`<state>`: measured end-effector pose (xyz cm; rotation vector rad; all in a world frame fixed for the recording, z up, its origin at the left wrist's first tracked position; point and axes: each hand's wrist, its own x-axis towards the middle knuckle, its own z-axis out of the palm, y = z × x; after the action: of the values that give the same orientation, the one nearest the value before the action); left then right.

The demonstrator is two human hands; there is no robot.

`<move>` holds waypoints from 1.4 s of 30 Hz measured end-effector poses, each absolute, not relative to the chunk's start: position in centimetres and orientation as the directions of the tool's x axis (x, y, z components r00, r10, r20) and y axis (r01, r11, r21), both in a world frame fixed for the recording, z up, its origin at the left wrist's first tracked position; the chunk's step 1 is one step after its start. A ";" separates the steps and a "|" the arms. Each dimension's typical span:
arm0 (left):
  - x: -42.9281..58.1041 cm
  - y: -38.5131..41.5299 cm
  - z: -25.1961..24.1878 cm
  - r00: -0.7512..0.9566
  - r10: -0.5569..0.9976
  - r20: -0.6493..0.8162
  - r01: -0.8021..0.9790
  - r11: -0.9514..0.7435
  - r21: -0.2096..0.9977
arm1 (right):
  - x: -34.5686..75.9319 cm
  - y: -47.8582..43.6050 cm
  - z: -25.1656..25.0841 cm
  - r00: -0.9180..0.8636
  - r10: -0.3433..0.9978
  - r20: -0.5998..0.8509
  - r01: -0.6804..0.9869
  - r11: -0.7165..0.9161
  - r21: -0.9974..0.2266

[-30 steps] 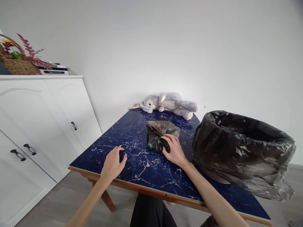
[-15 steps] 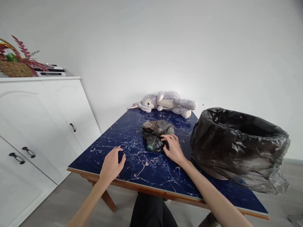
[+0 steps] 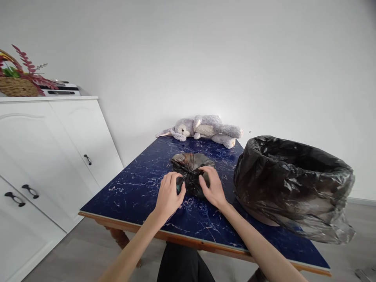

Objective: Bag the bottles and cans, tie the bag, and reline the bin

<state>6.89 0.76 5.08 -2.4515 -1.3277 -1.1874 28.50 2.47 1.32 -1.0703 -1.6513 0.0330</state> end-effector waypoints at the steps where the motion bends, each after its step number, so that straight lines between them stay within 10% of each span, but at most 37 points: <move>1: 7.6 1.5 5.0 0.292 0.663 0.689 0.760 -0.598 0.254 | 28.8 2.8 1.2 0.084 0.644 0.760 0.622 0.562 -0.545; 21: 8.0 3.9 3.3 0.156 0.677 0.720 0.630 -0.629 0.456 | 28.8 3.7 1.0 0.096 0.683 0.724 0.706 0.466 -0.533; 34: 3.4 7.6 0.6 -0.458 0.772 0.440 0.439 -0.234 0.867 | 30.8 5.2 0.1 0.461 0.570 0.680 0.624 0.337 -0.705; 42: 4.4 7.2 0.8 -0.453 0.756 0.473 0.400 -0.302 0.865 | 29.9 4.0 1.1 0.376 0.539 0.754 0.669 0.405 -0.623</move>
<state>4.44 7.19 0.84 -1.7423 -1.9843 -2.1802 29.88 3.97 1.06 -1.2455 -1.2754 -0.1188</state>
